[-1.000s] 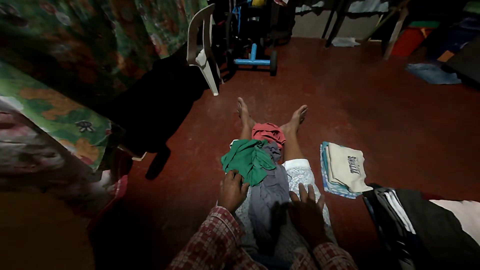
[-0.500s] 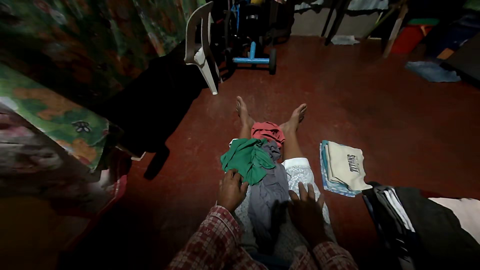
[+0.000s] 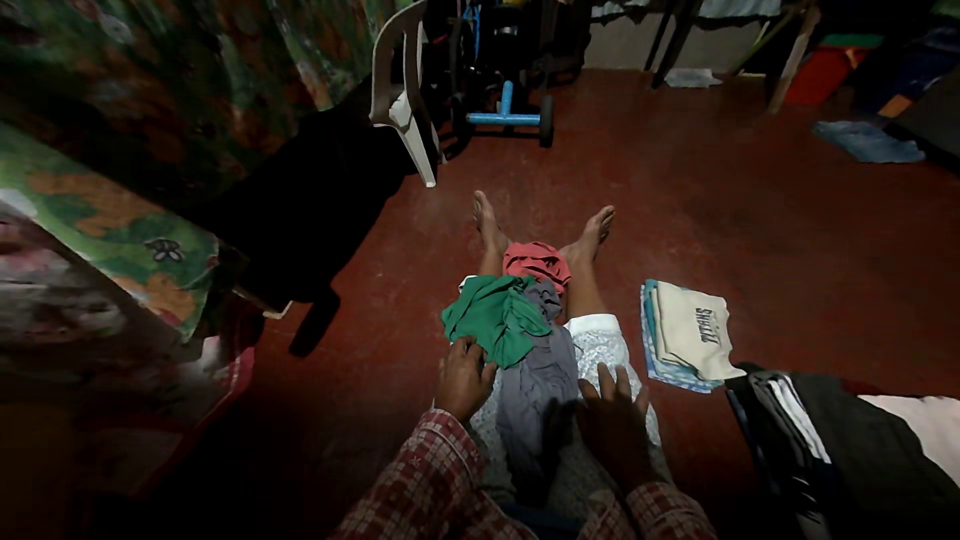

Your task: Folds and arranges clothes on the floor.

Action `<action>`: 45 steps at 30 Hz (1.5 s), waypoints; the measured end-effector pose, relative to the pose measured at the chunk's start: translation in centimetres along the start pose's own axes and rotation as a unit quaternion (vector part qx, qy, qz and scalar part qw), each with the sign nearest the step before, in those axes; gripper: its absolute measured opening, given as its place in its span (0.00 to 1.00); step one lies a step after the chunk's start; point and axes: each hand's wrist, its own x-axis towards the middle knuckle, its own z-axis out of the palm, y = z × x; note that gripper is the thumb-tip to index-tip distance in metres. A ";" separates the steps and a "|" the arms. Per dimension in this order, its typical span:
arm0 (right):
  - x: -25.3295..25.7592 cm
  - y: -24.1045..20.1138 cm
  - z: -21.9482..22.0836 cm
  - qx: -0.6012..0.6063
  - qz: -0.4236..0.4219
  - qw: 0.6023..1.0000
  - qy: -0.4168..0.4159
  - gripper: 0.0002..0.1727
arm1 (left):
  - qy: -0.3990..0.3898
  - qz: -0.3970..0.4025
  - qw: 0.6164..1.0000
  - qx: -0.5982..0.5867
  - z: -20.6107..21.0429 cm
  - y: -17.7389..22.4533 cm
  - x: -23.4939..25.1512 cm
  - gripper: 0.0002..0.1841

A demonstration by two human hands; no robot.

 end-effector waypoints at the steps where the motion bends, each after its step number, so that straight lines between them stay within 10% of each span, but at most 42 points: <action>1: 0.0 0.0 0.0 -0.001 0.002 1.000 -0.003 0.21 | -0.005 -0.002 1.000 0.003 0.0 0.0 0.0 0.19; 45: 0.0 0.1 0.0 0.013 0.000 1.000 -0.003 0.21 | -0.012 -0.007 1.000 0.003 -0.3 0.4 0.0 0.20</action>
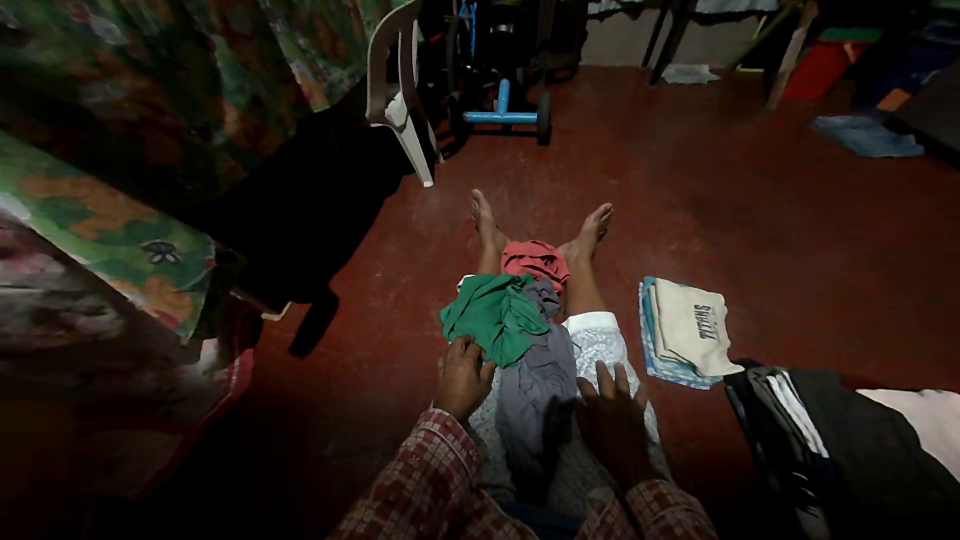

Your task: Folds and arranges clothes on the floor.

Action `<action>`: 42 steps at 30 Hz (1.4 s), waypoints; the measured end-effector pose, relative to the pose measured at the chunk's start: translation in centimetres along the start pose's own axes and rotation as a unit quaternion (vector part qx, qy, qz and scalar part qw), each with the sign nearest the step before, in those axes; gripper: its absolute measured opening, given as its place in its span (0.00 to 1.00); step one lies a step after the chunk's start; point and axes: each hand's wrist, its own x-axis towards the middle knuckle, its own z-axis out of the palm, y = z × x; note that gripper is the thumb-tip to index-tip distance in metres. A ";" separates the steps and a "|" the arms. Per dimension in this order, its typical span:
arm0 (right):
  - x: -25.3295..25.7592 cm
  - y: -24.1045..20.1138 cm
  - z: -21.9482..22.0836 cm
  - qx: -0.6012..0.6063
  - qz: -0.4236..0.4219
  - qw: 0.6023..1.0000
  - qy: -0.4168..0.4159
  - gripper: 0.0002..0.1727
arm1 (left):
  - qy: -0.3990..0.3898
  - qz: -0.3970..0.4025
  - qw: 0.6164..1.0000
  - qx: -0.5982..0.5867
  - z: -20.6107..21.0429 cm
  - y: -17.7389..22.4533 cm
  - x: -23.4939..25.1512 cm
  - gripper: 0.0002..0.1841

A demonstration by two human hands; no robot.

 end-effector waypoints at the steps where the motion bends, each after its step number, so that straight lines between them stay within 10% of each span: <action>1: 0.0 0.0 0.0 0.000 0.001 1.000 -0.002 0.21 | -0.001 -0.001 1.000 0.000 0.0 0.0 0.0 0.20; 42: 0.0 0.1 0.4 -0.012 -0.008 1.000 0.020 0.20 | -0.001 0.003 1.000 -0.005 -0.1 0.0 -0.1 0.19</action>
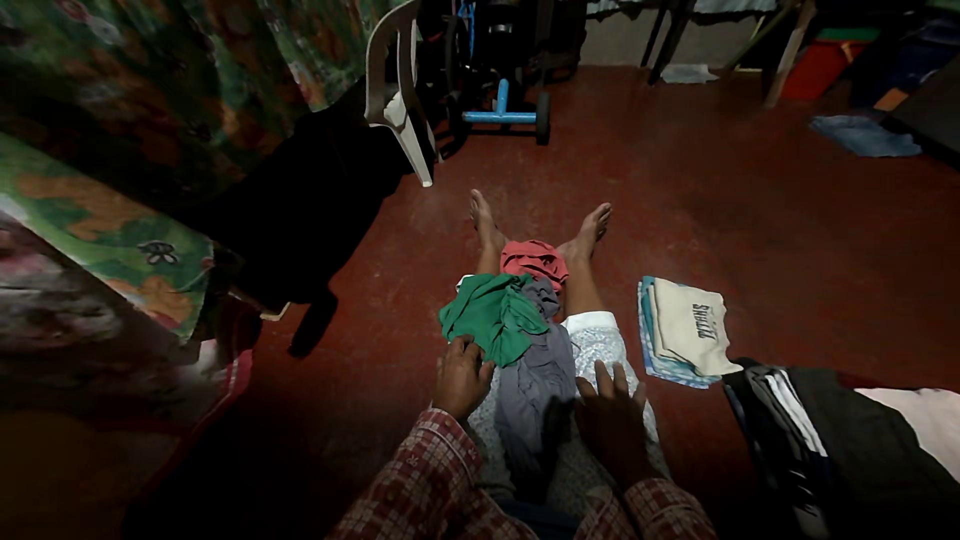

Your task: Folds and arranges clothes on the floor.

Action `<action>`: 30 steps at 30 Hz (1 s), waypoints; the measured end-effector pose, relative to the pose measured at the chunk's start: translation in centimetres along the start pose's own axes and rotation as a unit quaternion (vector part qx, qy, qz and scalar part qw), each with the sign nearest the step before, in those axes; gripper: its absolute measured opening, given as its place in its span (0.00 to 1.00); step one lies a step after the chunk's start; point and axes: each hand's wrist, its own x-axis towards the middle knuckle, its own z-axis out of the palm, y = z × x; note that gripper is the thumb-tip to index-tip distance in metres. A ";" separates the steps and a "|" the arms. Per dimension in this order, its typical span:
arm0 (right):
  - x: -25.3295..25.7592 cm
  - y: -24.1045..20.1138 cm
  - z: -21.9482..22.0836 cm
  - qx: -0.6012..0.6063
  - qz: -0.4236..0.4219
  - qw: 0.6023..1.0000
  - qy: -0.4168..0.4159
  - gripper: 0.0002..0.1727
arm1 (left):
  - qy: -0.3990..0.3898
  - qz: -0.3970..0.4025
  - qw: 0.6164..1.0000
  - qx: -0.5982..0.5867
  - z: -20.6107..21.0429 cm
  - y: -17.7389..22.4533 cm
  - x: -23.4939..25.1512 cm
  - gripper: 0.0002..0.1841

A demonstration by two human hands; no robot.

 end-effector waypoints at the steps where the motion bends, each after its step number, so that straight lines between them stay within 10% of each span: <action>1: 0.0 0.0 0.0 0.001 0.001 1.000 -0.001 0.20 | 0.000 0.001 1.000 0.000 0.0 0.0 0.0 0.19; 12: 0.0 0.0 -0.1 -0.004 0.002 1.000 -0.003 0.20 | -0.006 -0.039 0.999 0.019 -0.1 1.0 0.3 0.34; 19: -0.1 -0.1 -0.6 0.042 0.002 0.999 0.019 0.21 | 0.051 0.005 0.990 -0.129 -0.8 1.0 0.4 0.18; 23: -0.6 -1.2 -1.5 0.114 -0.026 0.992 0.043 0.27 | 0.135 0.141 0.915 -0.352 -4.2 2.3 -1.9 0.12; 28: -0.6 -3.5 -0.2 0.279 -0.100 0.930 0.217 0.33 | 0.073 0.333 0.729 -0.593 -13.3 4.8 -6.8 0.06; 30: 0.4 -4.3 0.5 0.297 -0.115 0.911 0.262 0.29 | 0.047 0.377 0.758 -0.530 -18.2 5.3 -10.3 0.08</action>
